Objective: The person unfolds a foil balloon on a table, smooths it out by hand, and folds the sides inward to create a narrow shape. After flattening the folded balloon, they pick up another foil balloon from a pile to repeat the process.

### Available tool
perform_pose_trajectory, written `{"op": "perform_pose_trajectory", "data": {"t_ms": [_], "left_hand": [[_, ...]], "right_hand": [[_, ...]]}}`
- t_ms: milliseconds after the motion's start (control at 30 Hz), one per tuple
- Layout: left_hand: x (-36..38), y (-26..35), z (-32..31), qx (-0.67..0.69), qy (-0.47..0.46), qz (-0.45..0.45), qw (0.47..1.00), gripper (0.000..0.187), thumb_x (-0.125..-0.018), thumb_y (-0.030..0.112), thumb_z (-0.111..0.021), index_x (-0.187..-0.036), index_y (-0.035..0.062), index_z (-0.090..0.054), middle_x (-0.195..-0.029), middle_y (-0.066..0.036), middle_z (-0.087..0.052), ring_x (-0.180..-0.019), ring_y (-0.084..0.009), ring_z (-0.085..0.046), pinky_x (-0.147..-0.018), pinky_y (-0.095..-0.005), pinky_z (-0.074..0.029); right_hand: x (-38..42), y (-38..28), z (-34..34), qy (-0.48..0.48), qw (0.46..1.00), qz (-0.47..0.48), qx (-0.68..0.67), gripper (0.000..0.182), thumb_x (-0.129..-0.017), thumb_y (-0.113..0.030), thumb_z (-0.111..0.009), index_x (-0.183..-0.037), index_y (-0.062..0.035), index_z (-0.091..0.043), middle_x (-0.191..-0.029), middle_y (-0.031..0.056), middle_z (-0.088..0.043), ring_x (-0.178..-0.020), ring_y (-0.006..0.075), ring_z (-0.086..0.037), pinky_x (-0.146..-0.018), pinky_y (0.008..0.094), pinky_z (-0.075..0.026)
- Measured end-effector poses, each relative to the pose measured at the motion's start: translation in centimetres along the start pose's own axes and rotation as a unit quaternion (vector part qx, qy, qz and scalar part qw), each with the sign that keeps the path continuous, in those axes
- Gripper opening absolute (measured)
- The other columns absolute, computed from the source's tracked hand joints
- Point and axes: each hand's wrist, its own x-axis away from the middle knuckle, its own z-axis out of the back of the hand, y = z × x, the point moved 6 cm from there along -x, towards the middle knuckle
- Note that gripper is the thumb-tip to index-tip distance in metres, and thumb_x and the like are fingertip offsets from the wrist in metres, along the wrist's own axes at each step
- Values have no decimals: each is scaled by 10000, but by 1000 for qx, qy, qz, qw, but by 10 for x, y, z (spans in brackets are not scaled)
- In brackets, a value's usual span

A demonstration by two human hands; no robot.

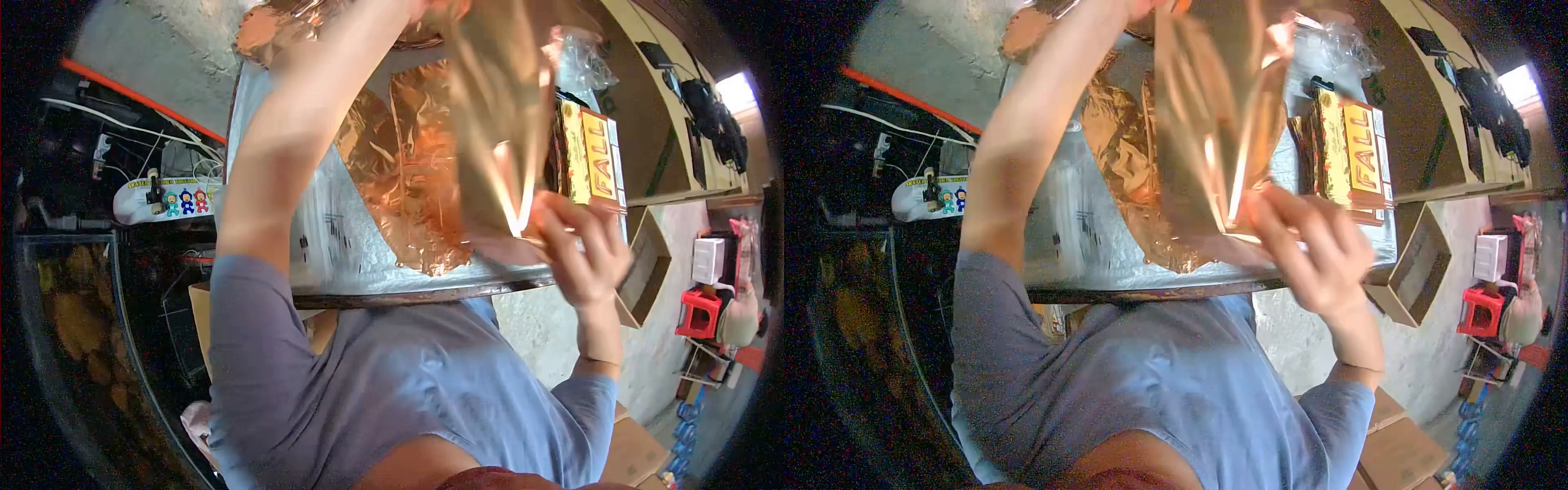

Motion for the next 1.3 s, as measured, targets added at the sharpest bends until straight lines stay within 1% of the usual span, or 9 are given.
{"op": "perform_pose_trajectory", "data": {"t_ms": [233, 467, 567, 767, 967, 1033, 1100, 1167, 1300], "left_hand": [[47, -159, 136, -161, 41, 175, 970, 361, -857, 92, -826, -1201, 70, -717, -980, -62, -748, -765, -129, -694, -633, -259, -547], [88, -159, 136, -320, 104, 91, 937, 638, -806, -77, -803, -1377, -144, -526, -1120, -151, -729, -914, -204, -721, -781, -309, -611], [82, -178, 152, -240, 108, 107, 959, 661, -823, 8, -824, -1428, -24, -561, -1066, -125, -746, -903, -172, -724, -750, -300, -593], [86, -172, 150, -225, 124, 115, 960, 675, -804, -121, -780, -1424, -91, -516, -976, -73, -686, -888, -188, -711, -718, -309, -634], [66, -193, 166, -324, 90, 81, 938, 620, -870, 72, -780, -1442, -2, -552, -1073, -69, -746, -874, -136, -707, -734, -293, -566], [57, -214, 176, -160, 62, 81, 982, 226, -891, 18, -766, -1112, 15, -718, -926, -35, -716, -787, -153, -672, -716, -271, -552], [42, -231, 193, -172, 23, 53, 983, 230, -904, 74, -778, -1118, 12, -716, -959, -34, -723, -801, -150, -673, -720, -283, -557], [77, -182, 164, -343, 102, 130, 925, 632, -888, 120, -764, -1465, 10, -531, -1081, -49, -743, -883, -127, -704, -729, -295, -546], [89, -174, 158, -327, 99, 154, 927, 654, -897, 147, -750, -1489, 18, -503, -1084, -42, -741, -892, -129, -703, -725, -298, -542]], "right_hand": [[27, -23, -95, -70, 992, 9, -107, 425, -711, -141, -718, -1127, -52, -735, -1082, 47, -708, -809, 199, -630, -642, 300, -542], [40, -36, -125, -155, 977, 6, -143, 339, -768, -162, -747, -1089, -59, -717, -1082, 40, -691, -843, 182, -646, -643, 306, -555], [42, -35, -128, -175, 971, -1, -164, 324, -754, -175, -767, -1057, -73, -717, -1058, 29, -690, -841, 186, -648, -649, 315, -560], [43, -31, -129, -175, 966, -14, -191, 282, -730, -126, -815, -994, -87, -722, -967, 18, -685, -790, 197, -655, -646, 317, -561], [26, 5, -134, -142, 904, -212, -344, 77, -885, -21, -745, -887, 50, -715, -886, 157, -709, -799, 326, -697, -716, 354, -544], [21, 14, -135, -128, 889, -243, -367, 90, -882, -30, -753, -932, 44, -739, -911, 149, -721, -841, 319, -707, -755, 349, -548], [16, 13, -132, -126, 896, -217, -365, 114, -881, -45, -762, -962, 34, -750, -928, 145, -726, -867, 312, -710, -771, 346, -550], [11, 12, -125, -122, 904, -190, -362, 142, -880, -60, -770, -993, 25, -761, -945, 142, -732, -894, 306, -713, -787, 344, -552], [17, 3, -129, -229, 853, -120, -453, 211, -899, -148, -778, -1056, -7, -773, -970, 137, -735, -947, 270, -711, -812, 333, -549]]}}
